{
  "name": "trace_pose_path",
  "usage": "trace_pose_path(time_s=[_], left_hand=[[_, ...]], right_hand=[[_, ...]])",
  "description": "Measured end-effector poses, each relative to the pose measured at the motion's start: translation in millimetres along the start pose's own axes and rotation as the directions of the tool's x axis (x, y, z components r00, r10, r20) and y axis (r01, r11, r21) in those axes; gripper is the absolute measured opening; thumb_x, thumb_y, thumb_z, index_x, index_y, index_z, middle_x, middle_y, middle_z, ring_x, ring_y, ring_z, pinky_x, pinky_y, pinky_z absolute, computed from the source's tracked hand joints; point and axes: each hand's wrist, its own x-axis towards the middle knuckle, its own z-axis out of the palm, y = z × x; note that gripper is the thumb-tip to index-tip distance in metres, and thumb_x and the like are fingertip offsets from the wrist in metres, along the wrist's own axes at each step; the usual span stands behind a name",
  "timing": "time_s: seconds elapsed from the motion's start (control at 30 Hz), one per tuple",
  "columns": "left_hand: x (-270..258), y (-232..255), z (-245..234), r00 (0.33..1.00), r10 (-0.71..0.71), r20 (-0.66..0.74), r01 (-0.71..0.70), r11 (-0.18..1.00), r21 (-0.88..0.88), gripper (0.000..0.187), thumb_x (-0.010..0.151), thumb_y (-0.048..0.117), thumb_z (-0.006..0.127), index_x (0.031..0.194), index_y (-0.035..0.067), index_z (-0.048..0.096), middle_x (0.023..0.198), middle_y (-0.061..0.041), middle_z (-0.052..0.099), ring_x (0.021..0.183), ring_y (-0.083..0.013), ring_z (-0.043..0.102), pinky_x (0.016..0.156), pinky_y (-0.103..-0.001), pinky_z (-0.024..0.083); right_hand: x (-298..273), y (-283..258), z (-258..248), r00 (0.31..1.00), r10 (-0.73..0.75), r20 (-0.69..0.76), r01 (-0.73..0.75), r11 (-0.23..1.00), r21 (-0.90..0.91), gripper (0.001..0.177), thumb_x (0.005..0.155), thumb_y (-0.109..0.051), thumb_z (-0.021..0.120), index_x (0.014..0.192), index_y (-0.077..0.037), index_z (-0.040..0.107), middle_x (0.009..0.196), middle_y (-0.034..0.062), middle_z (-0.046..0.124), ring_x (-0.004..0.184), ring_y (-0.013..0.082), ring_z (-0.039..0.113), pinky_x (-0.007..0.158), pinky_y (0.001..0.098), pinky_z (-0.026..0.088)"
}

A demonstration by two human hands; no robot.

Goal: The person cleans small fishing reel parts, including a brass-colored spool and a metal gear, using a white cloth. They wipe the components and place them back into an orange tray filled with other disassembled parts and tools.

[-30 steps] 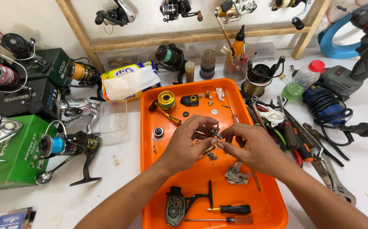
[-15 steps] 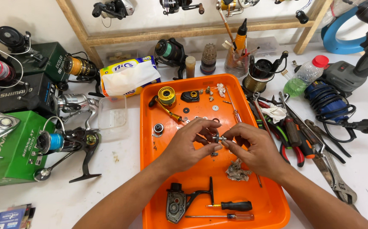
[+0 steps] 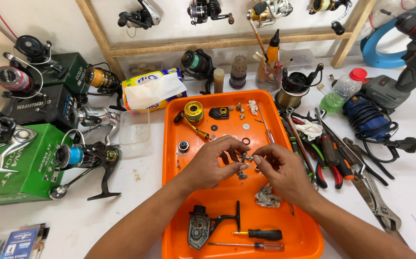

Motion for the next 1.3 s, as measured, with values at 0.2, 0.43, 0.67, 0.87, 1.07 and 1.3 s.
trace_pose_path(time_s=[0.2,0.43,0.67,0.87,1.07,1.3], left_hand=[[-7.0,5.0,2.3,1.0,0.012,-0.02,-0.013,1.0,-0.028,0.034,0.081,0.022,0.08,0.111,0.01,0.067,0.095,-0.007,0.067,0.082,-0.0197,0.064,0.068,-0.029,0.053],[-17.8,27.9,5.7,0.997,-0.065,0.032,0.063,0.996,0.064,0.026,0.082,0.026,0.075,0.103,0.013,0.066,0.098,0.002,0.069,0.075,-0.0099,0.06,0.067,-0.024,0.048],[-20.0,33.8,5.7,0.993,-0.116,-0.005,0.116,0.993,-0.019,0.027,0.084,0.026,0.073,0.107,0.013,0.066,0.101,0.001,0.068,0.078,-0.0106,0.062,0.069,-0.025,0.051],[-23.7,33.9,13.0,0.984,-0.16,-0.075,0.155,0.986,-0.063,0.028,0.083,0.023,0.074,0.108,0.012,0.067,0.098,0.001,0.067,0.074,-0.0099,0.059,0.067,-0.024,0.051],[-27.5,31.4,18.0,0.998,-0.046,-0.044,0.046,0.999,-0.017,0.028,0.085,0.016,0.075,0.111,0.013,0.066,0.103,-0.005,0.065,0.079,-0.0161,0.062,0.068,-0.027,0.051],[-10.1,36.9,-7.7,0.995,0.096,-0.019,-0.094,0.992,0.089,0.032,0.083,0.021,0.077,0.112,0.013,0.067,0.1,-0.008,0.068,0.081,-0.0207,0.065,0.069,-0.03,0.053]], right_hand=[[-6.8,-9.5,3.9,1.0,-0.027,-0.013,0.026,0.997,-0.073,0.016,0.086,-0.022,0.071,0.078,-0.009,0.074,0.056,0.0088,0.058,0.048,0.0161,0.049,0.043,0.028,0.041],[-20.1,-10.2,2.1,0.991,-0.025,0.132,0.059,0.964,-0.26,0.031,0.092,-0.03,0.062,0.068,-0.01,0.063,0.056,-0.0009,0.053,0.049,0.0116,0.042,0.048,0.0294,0.032],[-24.0,-7.3,2.4,0.993,0.068,0.096,-0.051,0.983,-0.174,0.047,0.092,-0.043,0.053,0.061,-0.01,0.061,0.052,0.0015,0.058,0.05,0.0128,0.055,0.049,0.0303,0.039],[-30.8,-5.2,0.0,0.988,0.137,0.068,-0.13,0.987,-0.097,0.054,0.093,-0.047,0.046,0.063,-0.007,0.067,0.057,0.0028,0.064,0.054,0.0134,0.06,0.055,0.0288,0.046],[-21.7,-16.4,-6.2,0.994,0.063,0.092,-0.059,0.997,-0.046,0.051,0.096,-0.041,0.046,0.062,-0.009,0.068,0.051,0.004,0.055,0.052,0.0136,0.049,0.049,0.0287,0.043],[21.3,-28.1,-14.3,0.95,-0.232,0.206,0.241,0.971,-0.015,0.036,0.094,-0.032,0.059,0.066,-0.011,0.067,0.046,0.0106,0.05,0.045,0.016,0.042,0.046,0.0324,0.041]])
